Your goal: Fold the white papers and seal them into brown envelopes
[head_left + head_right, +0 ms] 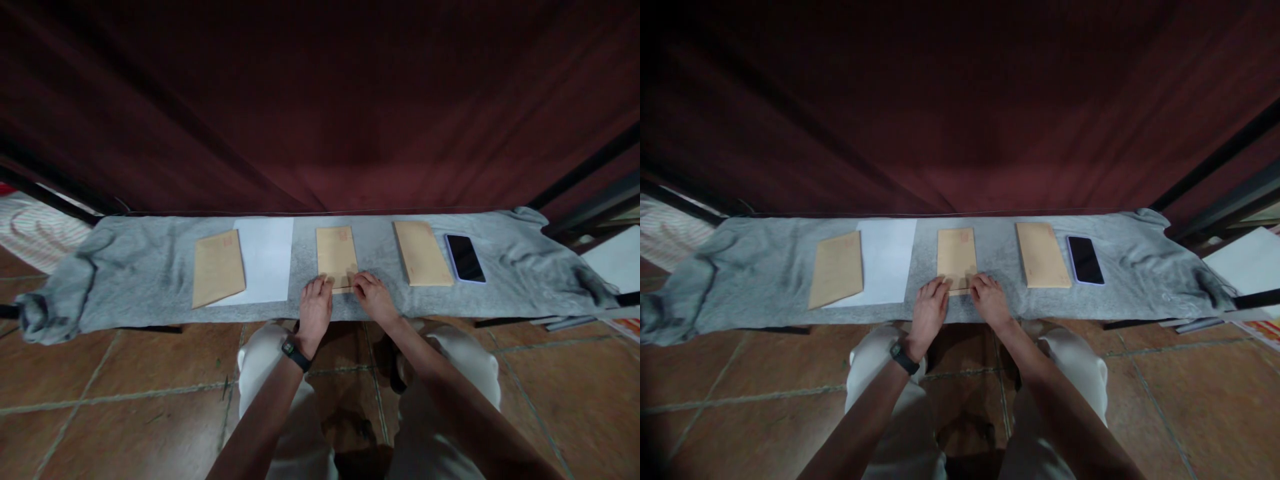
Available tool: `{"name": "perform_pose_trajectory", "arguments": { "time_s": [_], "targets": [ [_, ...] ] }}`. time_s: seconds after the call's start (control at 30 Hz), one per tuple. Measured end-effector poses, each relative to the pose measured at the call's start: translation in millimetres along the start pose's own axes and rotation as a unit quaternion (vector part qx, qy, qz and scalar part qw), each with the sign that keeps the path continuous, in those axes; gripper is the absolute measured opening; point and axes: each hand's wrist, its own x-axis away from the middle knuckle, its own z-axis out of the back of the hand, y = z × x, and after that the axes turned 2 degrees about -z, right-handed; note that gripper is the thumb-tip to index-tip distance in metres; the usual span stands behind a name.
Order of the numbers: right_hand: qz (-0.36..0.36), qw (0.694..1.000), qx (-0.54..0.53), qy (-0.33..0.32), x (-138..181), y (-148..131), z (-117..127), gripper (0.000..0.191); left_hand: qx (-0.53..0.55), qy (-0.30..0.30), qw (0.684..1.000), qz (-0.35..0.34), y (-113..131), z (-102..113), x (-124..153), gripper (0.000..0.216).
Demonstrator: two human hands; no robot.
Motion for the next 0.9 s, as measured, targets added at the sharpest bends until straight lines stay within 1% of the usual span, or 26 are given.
{"name": "perform_pose_trajectory", "arguments": {
  "time_s": [0.13,0.23,0.33,0.43,0.7,0.8,0.9],
  "targets": [
    [0.004,1.0,-0.002,0.003,0,3,-4,0.014,-0.035,-0.02,0.995,-0.088,14,-1,13,0.041],
    [0.003,1.0,0.007,0.003,0,4,-5,0.015,-0.04,-0.051,0.99,-0.124,26,-6,23,0.042],
    [0.002,1.0,0.013,0.004,0,3,-5,0.013,-0.051,-0.075,0.988,-0.125,33,-12,31,0.049],
    [0.004,1.0,0.014,0.007,0,3,-6,0.012,-0.063,-0.087,0.987,-0.121,34,-17,34,0.055],
    [0.012,1.0,0.009,0.025,2,2,-5,0.018,-0.085,-0.093,0.988,-0.089,31,-21,36,0.06],
    [0.04,0.998,0.011,0.038,9,-3,-5,0.024,-0.09,-0.092,0.988,-0.089,31,-22,37,0.06],
    [0.08,0.996,-0.013,0.043,21,-11,-8,0.034,-0.093,-0.092,0.987,-0.09,31,-23,38,0.057]
  ]
}}
